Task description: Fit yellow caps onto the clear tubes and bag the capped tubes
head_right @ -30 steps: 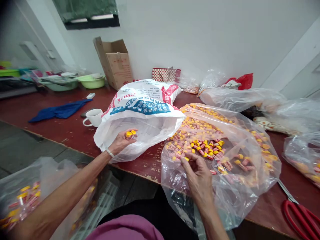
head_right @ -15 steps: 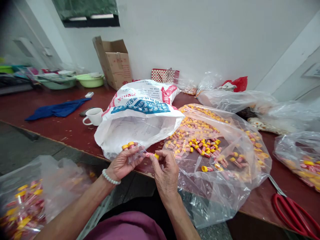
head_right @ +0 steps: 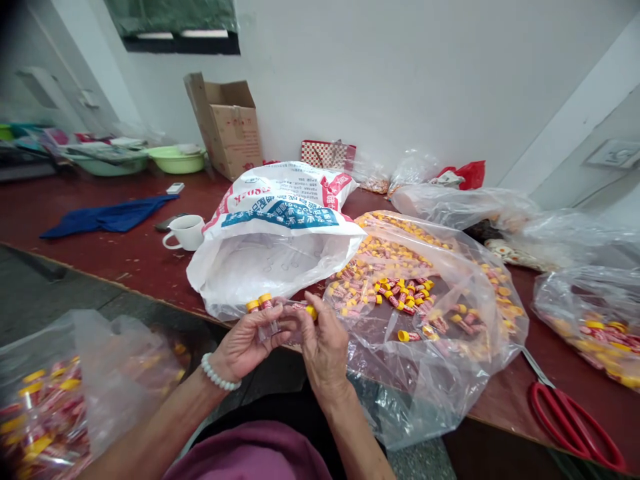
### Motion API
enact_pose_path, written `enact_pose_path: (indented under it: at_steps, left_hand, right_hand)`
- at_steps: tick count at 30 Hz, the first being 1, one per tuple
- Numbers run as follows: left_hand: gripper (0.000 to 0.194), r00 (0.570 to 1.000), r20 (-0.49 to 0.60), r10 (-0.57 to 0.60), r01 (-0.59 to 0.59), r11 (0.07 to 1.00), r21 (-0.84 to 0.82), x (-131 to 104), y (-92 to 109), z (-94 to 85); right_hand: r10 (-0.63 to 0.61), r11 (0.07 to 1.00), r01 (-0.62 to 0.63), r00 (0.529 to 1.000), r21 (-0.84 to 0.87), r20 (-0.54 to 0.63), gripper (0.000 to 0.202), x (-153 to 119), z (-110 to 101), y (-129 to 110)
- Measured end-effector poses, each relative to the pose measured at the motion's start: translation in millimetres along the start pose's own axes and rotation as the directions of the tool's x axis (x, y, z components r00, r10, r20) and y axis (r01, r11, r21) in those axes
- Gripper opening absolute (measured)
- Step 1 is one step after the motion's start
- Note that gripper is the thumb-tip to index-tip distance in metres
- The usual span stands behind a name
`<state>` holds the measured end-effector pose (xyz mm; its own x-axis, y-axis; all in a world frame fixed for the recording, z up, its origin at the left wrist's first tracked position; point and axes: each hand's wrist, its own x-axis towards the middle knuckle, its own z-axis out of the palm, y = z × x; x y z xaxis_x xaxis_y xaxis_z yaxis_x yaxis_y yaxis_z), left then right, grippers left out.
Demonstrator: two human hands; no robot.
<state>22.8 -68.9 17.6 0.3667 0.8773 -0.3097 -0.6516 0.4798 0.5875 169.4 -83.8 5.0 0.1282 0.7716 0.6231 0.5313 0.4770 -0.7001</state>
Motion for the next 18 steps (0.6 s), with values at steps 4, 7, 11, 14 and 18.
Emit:
enact_pose_path:
  at_steps: [4, 7, 11, 14, 18]
  left_hand:
    - [0.021, 0.985, 0.131, -0.113, 0.077, 0.964, 0.256, -9.4, -1.7, 1.0]
    - [0.026, 0.947, 0.206, -0.248, 0.158, 0.914, 0.374, -12.4, -4.3, 5.8]
    - [0.026, 0.956, 0.218, -0.195, 0.111, 0.932, 0.346, -9.6, -10.3, 9.4]
    - [0.023, 0.97, 0.215, -0.117, 0.05, 0.954, 0.294, -7.7, -12.7, 8.5]
    - [0.024, 0.979, 0.182, -0.089, 0.04, 0.965, 0.261, -8.6, -11.6, 7.0]
  right_hand:
    - [0.173, 0.978, -0.189, 0.971, 0.088, 0.167, 0.031, 16.5, -17.3, 3.8]
    - [0.096, 0.986, -0.141, 0.912, 0.084, 0.398, 0.033, 26.8, -27.9, 1.1]
    - [0.017, 0.998, -0.044, 0.894, 0.05, 0.448, 0.039, 22.8, -33.4, -2.3]
    - [0.007, 0.999, -0.021, 0.897, 0.027, 0.442, 0.08, 9.9, -33.4, -0.5]
    - [-0.045, 0.999, 0.05, 0.887, 0.002, 0.459, 0.102, -4.9, -28.1, 3.0]
